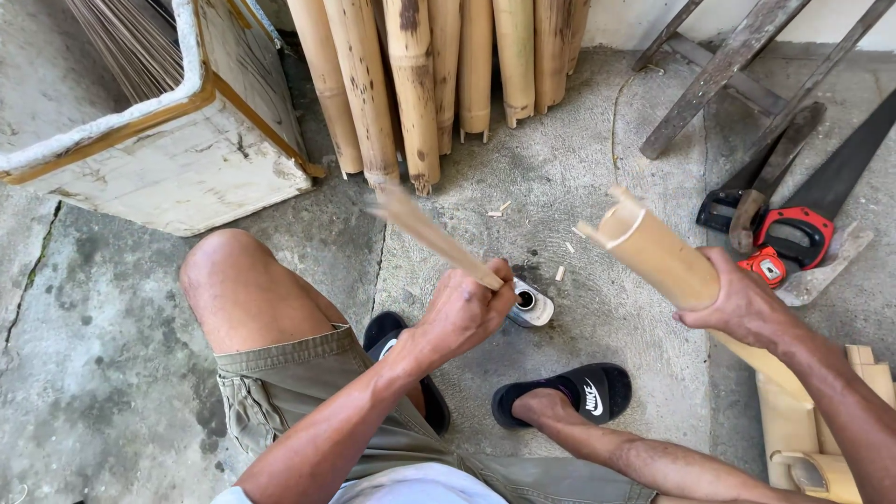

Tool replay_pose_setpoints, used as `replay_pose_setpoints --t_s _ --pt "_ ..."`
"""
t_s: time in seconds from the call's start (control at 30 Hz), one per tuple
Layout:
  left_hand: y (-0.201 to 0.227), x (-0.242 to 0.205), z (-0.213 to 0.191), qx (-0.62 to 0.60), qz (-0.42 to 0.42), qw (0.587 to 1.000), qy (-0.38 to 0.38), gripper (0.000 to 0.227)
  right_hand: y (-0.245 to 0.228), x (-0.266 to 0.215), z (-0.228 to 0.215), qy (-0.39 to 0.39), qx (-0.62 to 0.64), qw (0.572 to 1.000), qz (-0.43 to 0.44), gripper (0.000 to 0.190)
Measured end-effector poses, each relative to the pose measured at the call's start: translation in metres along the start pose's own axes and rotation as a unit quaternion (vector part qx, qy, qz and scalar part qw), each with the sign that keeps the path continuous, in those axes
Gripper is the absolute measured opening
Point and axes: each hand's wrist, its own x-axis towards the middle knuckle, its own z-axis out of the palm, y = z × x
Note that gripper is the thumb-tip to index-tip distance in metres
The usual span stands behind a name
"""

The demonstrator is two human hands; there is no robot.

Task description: Applying adhesive to bamboo components using a thin stick as an applicator.

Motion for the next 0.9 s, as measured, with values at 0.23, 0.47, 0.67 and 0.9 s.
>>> replay_pose_setpoints --t_s 0.23,0.47,0.67,0.9 --pt "0.02 -0.02 -0.04 -0.084 -0.141 0.986 0.035 0.008 -0.021 -0.007 0.002 -0.11 -0.085 0.99 0.024 0.09" --pt "0.013 -0.031 -0.043 -0.084 -0.135 0.984 0.077 0.01 -0.017 -0.003 0.006 -0.122 -0.09 0.988 0.036 0.095" --pt "0.016 -0.033 -0.048 -0.132 -0.211 0.967 0.061 0.012 -0.027 -0.008 0.001 -0.122 -0.085 0.988 0.041 0.094" --pt "0.004 -0.042 -0.051 -0.173 -0.231 0.954 0.079 0.014 -0.026 -0.008 0.004 -0.124 -0.102 0.986 0.04 0.096"
